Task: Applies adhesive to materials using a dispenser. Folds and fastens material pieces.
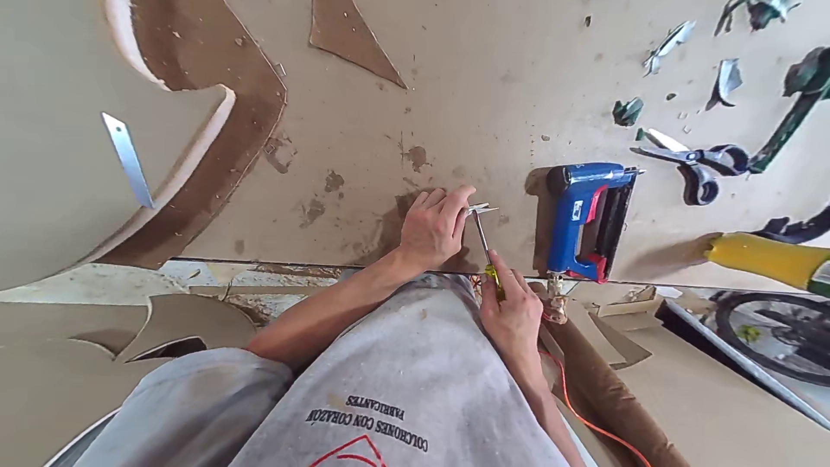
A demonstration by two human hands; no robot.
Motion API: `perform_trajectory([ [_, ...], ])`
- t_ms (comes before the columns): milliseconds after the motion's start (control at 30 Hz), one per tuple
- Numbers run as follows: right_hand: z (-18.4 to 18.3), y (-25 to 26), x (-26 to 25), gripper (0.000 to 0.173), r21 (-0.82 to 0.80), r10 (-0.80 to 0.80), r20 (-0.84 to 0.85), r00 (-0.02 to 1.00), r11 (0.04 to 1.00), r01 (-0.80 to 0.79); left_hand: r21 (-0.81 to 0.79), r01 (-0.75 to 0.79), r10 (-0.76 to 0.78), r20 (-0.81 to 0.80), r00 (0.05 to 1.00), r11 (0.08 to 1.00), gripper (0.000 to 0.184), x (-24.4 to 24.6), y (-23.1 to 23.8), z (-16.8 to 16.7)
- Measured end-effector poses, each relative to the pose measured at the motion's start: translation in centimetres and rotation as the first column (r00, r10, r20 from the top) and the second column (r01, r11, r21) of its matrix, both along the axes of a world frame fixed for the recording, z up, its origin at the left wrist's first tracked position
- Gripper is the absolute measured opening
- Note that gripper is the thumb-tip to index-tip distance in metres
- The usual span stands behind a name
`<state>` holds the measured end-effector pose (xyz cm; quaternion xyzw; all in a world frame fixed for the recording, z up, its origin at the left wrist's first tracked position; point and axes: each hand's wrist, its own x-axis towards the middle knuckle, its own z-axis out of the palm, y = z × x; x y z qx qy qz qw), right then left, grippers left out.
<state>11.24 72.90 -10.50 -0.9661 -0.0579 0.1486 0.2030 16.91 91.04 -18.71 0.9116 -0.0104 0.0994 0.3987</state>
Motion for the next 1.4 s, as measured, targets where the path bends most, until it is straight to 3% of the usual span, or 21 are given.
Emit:
perform_trajectory([
  [167, 0.1, 0.4, 0.3, 0.039, 0.029, 0.003, -0.014, 1.000, 1.000, -0.002, -0.024, 0.032, -0.032, -0.014, 0.999, 0.999, 0.030, 0.1, 0.3, 0.1],
  [300, -0.6, -0.4, 0.3, 0.039, 0.291, -0.089, -0.206, 0.974, 0.945, 0.148, -0.034, 0.022, -0.022, -0.003, 1.000, 0.999, 0.028, 0.1, 0.1, -0.1],
  [433, -1.5, -0.2, 0.1, 0.039, 0.140, -0.026, -0.010, 1.000, 0.990, 0.027, -0.031, 0.024, -0.025, -0.005, 1.000, 0.999, 0.028, 0.1, 0.2, 0.0],
  [467, -1.7, -0.3, 0.1, 0.038, 0.167, -0.034, -0.021, 0.999, 0.985, 0.037, -0.031, 0.025, -0.025, -0.011, 1.000, 0.999, 0.029, 0.0, 0.2, 0.0],
  [533, -1.8, -1.0, 0.6, 0.038, 0.422, -0.115, -0.273, 0.955, 0.878, 0.226, -0.031, 0.024, -0.024, -0.022, 0.999, 0.999, 0.029, 0.1, 0.2, 0.0],
  [567, -1.9, -1.3, 0.9, 0.039, 0.555, -0.133, -0.447, 0.885, 0.734, 0.391, -0.027, 0.022, -0.023, -0.022, 0.999, 0.999, 0.029, 0.0, 0.1, 0.0],
  [633, -2.2, -2.0, 1.2, 0.041, 0.628, -0.085, -0.659, 0.747, 0.484, 0.609, -0.020, 0.021, -0.021, -0.010, 1.000, 1.000, 0.028, 0.0, 0.0, -0.1],
  [667, -2.4, -2.2, 1.2, 0.041, 0.641, -0.071, -0.664, 0.744, 0.459, 0.615, -0.017, 0.020, -0.020, -0.004, 1.000, 1.000, 0.028, 0.0, 0.0, -0.1],
  [700, -2.7, -2.4, 1.0, 0.041, 0.661, -0.072, -0.603, 0.794, 0.513, 0.548, -0.015, 0.016, -0.016, -0.001, 1.000, 1.000, 0.028, 0.0, 0.0, -0.2],
  [733, -3.0, -2.5, 0.8, 0.039, 0.657, -0.075, -0.465, 0.882, 0.639, 0.400, -0.015, 0.012, -0.012, 0.003, 1.000, 1.000, 0.027, -0.1, -0.1, -0.2],
  [800, -3.5, -3.5, 0.6, 0.035, 0.463, 0.033, -0.052, 0.998, 0.886, -0.005, -0.006, 0.006, -0.006, 0.000, 1.000, 1.000, 0.028, -0.1, -0.1, -0.3],
  [867, -3.2, -4.3, 1.0, 0.029, 0.311, 0.155, 0.199, 0.968, 0.926, -0.212, 0.011, 0.012, -0.012, -0.004, 1.000, 1.000, 0.029, -0.1, -0.1, -0.3],
  [900, -2.8, -4.4, 1.4, 0.029, 0.291, 0.160, 0.240, 0.958, 0.929, -0.228, 0.014, 0.009, -0.009, -0.005, 1.000, 1.000, 0.028, -0.1, -0.1, -0.3],
  [967, -1.9, -4.0, 2.6, 0.039, 0.260, 0.057, 0.212, 0.976, 0.959, -0.112, -0.004, 0.006, -0.006, -0.020, 1.000, 1.000, 0.030, -0.2, -0.2, -0.2],
  [1067, -1.4, -2.4, 6.5, 0.052, 0.057, -0.057, 0.151, 0.987, 0.997, 0.048, -0.023, -0.005, 0.004, -0.049, 0.999, 1.000, 0.034, -0.1, -0.1, 0.0],
  [1133, -1.0, -1.2, 8.4, 0.046, -0.030, 0.014, 0.217, 0.976, 1.000, -0.008, -0.013, -0.001, 0.000, -0.057, 0.998, 1.000, 0.038, -0.3, 0.0, 0.2],
  [1200, -1.3, -0.3, 9.6, 0.030, -0.020, 0.130, 0.324, 0.937, 0.991, -0.131, -0.008, 0.003, -0.003, -0.033, 0.999, 1.000, 0.038, -0.4, 0.1, 0.2],
  [1267, -2.2, 0.2, 10.2, 0.024, 0.008, 0.255, 0.301, 0.919, 0.963, -0.270, 0.008, 0.027, -0.027, -0.032, 0.999, 1.000, 0.048, -0.7, 0.1, 0.2],
  [1333, -3.3, 0.2, 10.9, 0.034, 0.006, 0.354, 0.185, 0.917, 0.932, -0.361, 0.042, 0.031, -0.030, -0.026, 0.999, 0.999, 0.054, -0.8, -0.1, -0.1],
  [1400, -3.6, -0.1, 11.5, 0.049, 0.055, 0.398, 0.085, 0.913, 0.913, -0.404, -0.061, -0.002, 0.001, -0.021, 1.000, 0.998, 0.046, -0.7, 0.0, 0.0],
])
